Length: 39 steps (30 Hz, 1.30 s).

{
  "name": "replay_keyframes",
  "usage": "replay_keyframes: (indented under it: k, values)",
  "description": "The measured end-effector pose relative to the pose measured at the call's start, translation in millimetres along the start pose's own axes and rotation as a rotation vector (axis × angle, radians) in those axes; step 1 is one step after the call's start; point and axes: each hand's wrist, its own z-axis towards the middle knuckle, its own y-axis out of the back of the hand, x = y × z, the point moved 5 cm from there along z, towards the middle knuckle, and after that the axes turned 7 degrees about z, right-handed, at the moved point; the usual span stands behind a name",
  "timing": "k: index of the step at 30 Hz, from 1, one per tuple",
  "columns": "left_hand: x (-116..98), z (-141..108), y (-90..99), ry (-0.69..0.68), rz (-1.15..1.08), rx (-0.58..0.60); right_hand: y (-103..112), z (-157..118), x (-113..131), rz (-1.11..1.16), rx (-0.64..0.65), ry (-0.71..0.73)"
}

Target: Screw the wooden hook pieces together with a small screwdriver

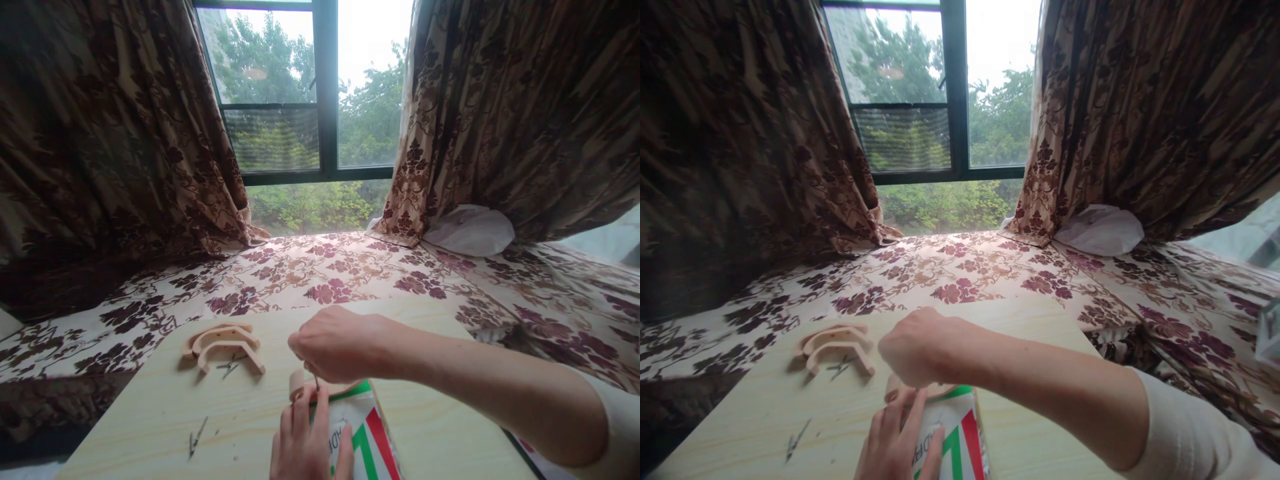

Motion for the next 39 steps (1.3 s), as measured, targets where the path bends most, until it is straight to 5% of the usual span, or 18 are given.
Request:
replay_keyframes:
  k: [6, 13, 39]
  values:
    - [-0.3, -0.1, 0.3, -0.021, -0.009, -0.007, 0.5, -0.2, -3.5, -0.006, -0.004, -0.096]
    - [-0.3, -0.7, -0.1, -0.018, -0.024, -0.007, -0.3, -2.8, -2.2, -0.027, 0.029, -0.017]
    - [-0.4, 1.6, 3.4, 0.013, -0.077, -0.002, 2.0, -3.3, -1.4, -0.019, 0.064, -0.077]
